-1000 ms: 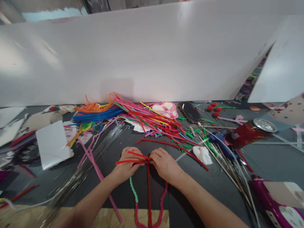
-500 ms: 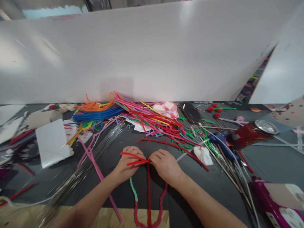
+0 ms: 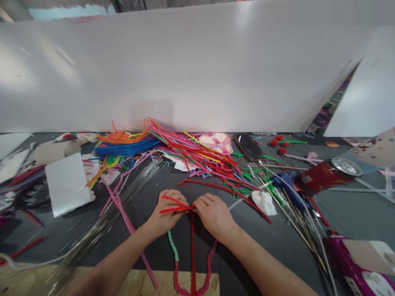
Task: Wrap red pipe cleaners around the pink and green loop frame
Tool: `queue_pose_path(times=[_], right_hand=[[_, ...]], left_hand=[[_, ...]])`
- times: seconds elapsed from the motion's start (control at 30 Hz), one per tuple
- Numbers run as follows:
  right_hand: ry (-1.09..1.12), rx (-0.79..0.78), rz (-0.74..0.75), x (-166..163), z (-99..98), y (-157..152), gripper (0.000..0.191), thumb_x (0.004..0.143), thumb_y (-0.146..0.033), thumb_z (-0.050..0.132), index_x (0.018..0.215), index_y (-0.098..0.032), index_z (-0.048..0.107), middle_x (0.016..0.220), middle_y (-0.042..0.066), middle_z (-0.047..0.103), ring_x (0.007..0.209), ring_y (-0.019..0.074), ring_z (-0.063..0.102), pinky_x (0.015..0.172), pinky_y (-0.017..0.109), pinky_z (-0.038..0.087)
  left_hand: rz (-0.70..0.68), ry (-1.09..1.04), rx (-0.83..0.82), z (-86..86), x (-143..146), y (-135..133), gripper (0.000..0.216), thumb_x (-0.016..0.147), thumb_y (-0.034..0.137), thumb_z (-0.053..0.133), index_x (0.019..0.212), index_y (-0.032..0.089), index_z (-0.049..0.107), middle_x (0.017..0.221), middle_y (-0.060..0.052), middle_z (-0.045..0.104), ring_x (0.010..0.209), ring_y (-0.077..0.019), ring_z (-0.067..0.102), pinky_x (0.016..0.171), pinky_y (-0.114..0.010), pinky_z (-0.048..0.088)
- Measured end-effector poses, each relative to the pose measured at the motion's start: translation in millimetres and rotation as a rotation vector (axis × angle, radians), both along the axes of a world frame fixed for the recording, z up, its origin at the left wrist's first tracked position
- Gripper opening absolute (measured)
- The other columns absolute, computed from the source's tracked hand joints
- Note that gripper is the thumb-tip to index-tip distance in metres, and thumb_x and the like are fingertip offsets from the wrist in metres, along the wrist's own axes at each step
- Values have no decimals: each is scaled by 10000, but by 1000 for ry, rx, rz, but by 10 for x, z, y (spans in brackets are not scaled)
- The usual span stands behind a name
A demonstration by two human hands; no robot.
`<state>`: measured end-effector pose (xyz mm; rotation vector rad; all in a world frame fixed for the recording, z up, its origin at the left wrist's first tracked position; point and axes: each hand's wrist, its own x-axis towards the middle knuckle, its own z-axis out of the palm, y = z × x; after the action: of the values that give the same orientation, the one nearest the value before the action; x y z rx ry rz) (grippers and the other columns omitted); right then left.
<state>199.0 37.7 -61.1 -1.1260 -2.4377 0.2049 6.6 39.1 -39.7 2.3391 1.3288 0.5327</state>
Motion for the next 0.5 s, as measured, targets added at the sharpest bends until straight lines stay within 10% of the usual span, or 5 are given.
queue_pose_path(times=[0.5], right_hand=[[113, -134, 98, 61, 133, -10, 160, 878, -81, 448, 835, -165, 576, 842, 63, 609, 809, 191, 513, 744, 322, 434]], left_hand=[[-30, -5, 7, -19, -14, 8, 94, 828, 234, 574, 826, 276, 658, 879, 21, 674, 900, -189, 517, 832, -374, 273]])
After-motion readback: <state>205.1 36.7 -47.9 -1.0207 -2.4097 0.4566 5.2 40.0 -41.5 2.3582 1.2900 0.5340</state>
